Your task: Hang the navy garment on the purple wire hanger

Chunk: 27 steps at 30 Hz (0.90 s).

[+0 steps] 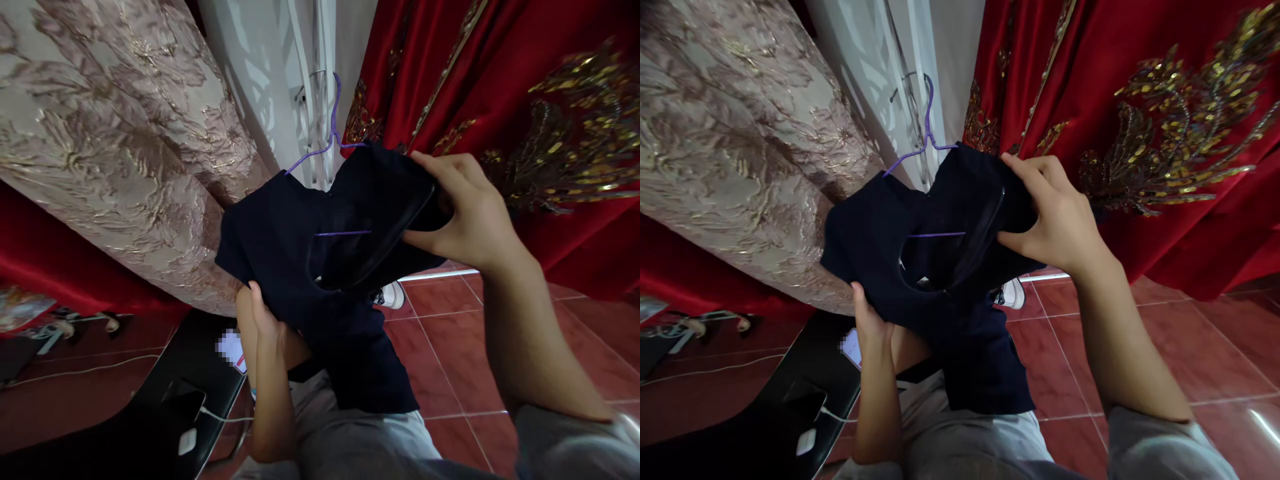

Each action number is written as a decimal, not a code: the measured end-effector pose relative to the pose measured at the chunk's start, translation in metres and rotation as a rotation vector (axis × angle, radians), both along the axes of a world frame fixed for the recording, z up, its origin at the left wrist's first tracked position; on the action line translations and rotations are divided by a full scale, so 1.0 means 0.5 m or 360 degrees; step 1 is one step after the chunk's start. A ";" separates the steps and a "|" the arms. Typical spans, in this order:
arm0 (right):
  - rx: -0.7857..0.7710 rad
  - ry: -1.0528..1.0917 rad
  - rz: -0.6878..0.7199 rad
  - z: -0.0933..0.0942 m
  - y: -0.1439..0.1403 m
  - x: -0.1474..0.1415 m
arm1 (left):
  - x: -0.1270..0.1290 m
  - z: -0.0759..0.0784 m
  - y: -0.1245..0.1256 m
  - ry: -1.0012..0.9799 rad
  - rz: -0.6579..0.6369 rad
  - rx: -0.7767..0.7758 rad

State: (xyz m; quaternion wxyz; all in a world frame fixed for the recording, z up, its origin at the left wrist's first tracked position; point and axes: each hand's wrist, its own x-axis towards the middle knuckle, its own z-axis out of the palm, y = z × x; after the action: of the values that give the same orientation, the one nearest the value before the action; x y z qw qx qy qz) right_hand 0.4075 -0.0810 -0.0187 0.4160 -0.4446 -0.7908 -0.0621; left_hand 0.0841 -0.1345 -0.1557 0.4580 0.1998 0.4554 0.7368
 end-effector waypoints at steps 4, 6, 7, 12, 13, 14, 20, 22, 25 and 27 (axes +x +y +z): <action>0.0327 0.0323 0.0060 -0.088 -0.016 -0.059 | -0.021 -0.052 -0.023 0.0329 -0.0324 -0.0148; 0.0329 0.0779 -0.0119 -0.157 -0.019 -0.130 | -0.027 -0.069 -0.026 0.0480 -0.0522 -0.0172; 0.0251 0.1037 -0.0220 -0.193 -0.021 -0.171 | -0.027 -0.074 -0.026 0.0531 -0.0584 -0.0167; -0.0961 0.1652 0.0014 -0.324 -0.041 -0.315 | -0.032 -0.088 -0.025 0.0718 -0.0678 -0.0142; -0.1099 0.1677 0.0110 -0.333 -0.048 -0.321 | -0.034 -0.090 -0.025 0.0758 -0.0677 -0.0140; -0.1172 0.1687 0.0176 -0.335 -0.056 -0.320 | -0.037 -0.093 -0.025 0.0793 -0.0688 -0.0137; -0.1137 0.1525 0.0167 -0.284 -0.081 -0.280 | -0.016 -0.088 -0.028 0.0992 -0.0670 -0.0021; -0.1226 0.1429 0.0050 -0.278 -0.079 -0.280 | -0.004 -0.074 -0.030 0.1121 -0.0636 0.0036; -0.1415 0.1424 0.0002 -0.293 -0.078 -0.280 | -0.002 -0.059 -0.030 0.1257 -0.0576 0.0072; -0.1460 0.1465 0.0045 -0.308 -0.081 -0.274 | -0.012 -0.058 -0.028 0.1342 -0.0394 0.0086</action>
State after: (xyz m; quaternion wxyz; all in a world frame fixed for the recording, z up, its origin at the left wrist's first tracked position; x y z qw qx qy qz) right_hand 0.2703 -0.1214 -0.1728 0.4811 -0.5479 -0.4836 0.4842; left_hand 0.0783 -0.1483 -0.1847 0.3116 0.5481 0.5556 0.5420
